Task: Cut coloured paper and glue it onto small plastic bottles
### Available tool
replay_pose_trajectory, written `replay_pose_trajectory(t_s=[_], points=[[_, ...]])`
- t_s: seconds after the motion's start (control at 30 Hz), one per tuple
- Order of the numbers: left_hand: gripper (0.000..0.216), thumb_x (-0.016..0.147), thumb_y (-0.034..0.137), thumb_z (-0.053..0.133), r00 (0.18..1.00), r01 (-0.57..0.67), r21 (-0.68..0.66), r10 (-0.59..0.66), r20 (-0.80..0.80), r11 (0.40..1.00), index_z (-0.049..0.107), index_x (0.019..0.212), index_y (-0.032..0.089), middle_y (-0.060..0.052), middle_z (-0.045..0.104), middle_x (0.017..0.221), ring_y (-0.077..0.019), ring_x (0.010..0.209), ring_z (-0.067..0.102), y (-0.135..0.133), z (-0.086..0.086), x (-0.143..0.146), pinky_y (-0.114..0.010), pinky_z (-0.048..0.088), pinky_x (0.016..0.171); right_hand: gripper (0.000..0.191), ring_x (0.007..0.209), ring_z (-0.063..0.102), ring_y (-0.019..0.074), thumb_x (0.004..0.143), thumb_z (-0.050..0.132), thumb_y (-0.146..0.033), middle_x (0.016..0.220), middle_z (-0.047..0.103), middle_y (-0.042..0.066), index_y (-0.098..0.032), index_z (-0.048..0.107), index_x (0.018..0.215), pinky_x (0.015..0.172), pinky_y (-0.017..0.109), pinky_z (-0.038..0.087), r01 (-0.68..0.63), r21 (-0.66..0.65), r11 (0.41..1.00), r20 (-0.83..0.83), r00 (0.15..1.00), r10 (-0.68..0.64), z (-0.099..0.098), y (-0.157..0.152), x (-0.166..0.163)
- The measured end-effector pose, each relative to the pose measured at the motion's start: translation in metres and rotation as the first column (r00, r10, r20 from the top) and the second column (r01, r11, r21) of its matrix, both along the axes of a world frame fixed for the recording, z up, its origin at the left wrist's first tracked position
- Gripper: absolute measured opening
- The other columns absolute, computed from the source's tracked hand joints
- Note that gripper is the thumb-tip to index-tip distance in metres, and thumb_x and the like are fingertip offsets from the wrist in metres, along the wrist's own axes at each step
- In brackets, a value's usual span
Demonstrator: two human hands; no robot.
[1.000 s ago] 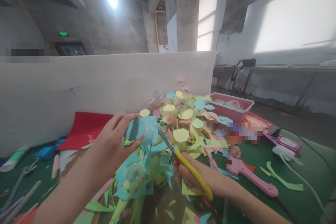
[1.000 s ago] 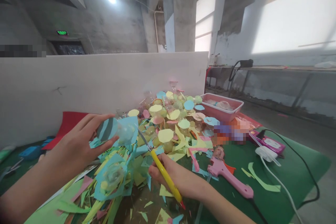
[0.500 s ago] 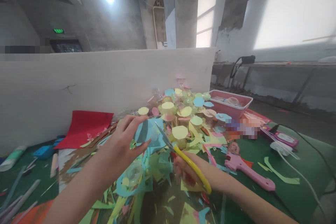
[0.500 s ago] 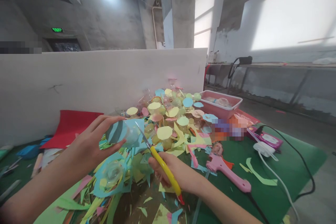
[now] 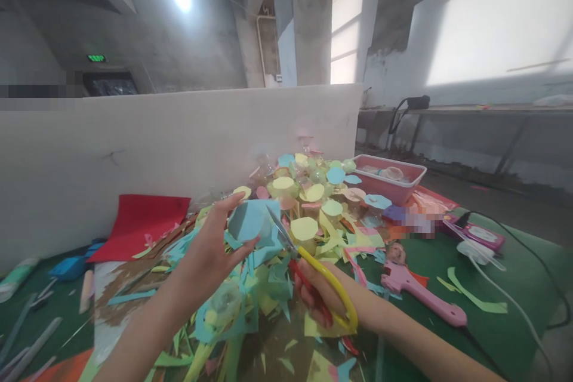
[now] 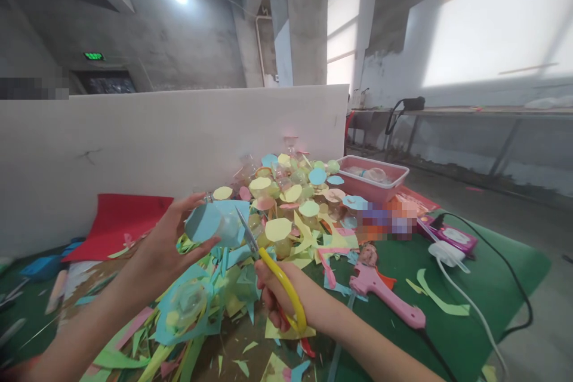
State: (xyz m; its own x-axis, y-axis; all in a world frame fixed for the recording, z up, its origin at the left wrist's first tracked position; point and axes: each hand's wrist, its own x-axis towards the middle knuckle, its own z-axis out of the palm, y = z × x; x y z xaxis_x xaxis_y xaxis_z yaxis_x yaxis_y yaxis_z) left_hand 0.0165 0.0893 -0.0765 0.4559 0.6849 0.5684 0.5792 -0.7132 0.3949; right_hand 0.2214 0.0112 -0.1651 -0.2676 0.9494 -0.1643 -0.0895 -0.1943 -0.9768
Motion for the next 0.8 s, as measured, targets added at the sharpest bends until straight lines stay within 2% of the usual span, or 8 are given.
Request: replay_pose_trajectory(t_s=[0.1, 0.3, 0.53, 0.73, 0.8], points=[[0.054, 0.085, 0.041, 0.061, 0.998, -0.037, -0.006, 0.037, 0.042, 0.999, 0.037, 0.131, 0.027, -0.009, 0.054, 0.133, -0.0267, 0.121, 0.056, 0.001, -0.004, 0.004, -0.042, 0.047, 0.098, 0.066, 0.030, 0.036, 0.0047, 0.072, 0.043, -0.087, 0.049, 0.044, -0.009, -0.021, 0.046, 0.076, 0.029, 0.018, 0.025, 0.020, 0.004, 1.000, -0.007, 1.000, -0.020, 0.001, 0.000, 0.000], [0.045, 0.087, 0.042, 0.060, 0.994, -0.107, -0.005, 0.107, 0.023, 0.994, 0.042, 0.125, 0.027, -0.005, 0.060, 0.122, -0.0239, 0.107, 0.062, -0.003, -0.005, 0.008, -0.037, 0.050, 0.087, 0.062, 0.033, 0.040, 0.0058, 0.078, 0.042, -0.083, 0.049, 0.042, -0.009, -0.021, 0.044, 0.073, 0.032, 0.018, 0.027, 0.011, 0.037, 0.999, 0.021, 1.000, -0.011, 0.007, -0.002, 0.001], [0.043, 0.084, 0.040, 0.062, 0.993, -0.116, 0.073, 0.115, 0.007, 0.991, 0.045, 0.122, 0.026, -0.005, 0.064, 0.117, -0.0222, 0.099, 0.064, -0.002, -0.003, 0.008, -0.032, 0.051, 0.081, 0.059, 0.032, 0.027, 0.0039, 0.078, 0.042, -0.082, 0.050, 0.035, -0.011, -0.023, 0.041, 0.076, 0.031, 0.019, 0.022, 0.006, 0.016, 1.000, 0.010, 1.000, -0.006, -0.002, 0.002, -0.002], [0.045, 0.087, 0.042, 0.061, 0.993, -0.076, 0.080, 0.083, -0.088, 0.994, 0.043, 0.126, 0.029, -0.003, 0.065, 0.114, -0.0195, 0.093, 0.066, -0.006, -0.001, 0.006, -0.029, 0.052, 0.076, 0.050, 0.051, 0.031, 0.0076, 0.085, 0.044, -0.073, 0.067, 0.035, -0.006, -0.023, 0.040, 0.082, 0.045, 0.021, 0.028, -0.029, 0.229, 0.973, 0.175, 0.984, -0.011, 0.002, -0.010, 0.009], [0.047, 0.087, 0.038, 0.061, 0.990, -0.051, 0.078, 0.061, -0.125, 0.996, 0.042, 0.128, 0.031, -0.003, 0.064, 0.120, -0.0203, 0.099, 0.066, -0.006, -0.002, 0.006, -0.029, 0.052, 0.079, 0.050, 0.051, 0.032, 0.0081, 0.086, 0.042, -0.073, 0.068, 0.036, -0.005, -0.024, 0.040, 0.082, 0.046, 0.021, 0.029, -0.026, 0.235, 0.972, 0.206, 0.978, -0.024, 0.001, -0.010, 0.010]])
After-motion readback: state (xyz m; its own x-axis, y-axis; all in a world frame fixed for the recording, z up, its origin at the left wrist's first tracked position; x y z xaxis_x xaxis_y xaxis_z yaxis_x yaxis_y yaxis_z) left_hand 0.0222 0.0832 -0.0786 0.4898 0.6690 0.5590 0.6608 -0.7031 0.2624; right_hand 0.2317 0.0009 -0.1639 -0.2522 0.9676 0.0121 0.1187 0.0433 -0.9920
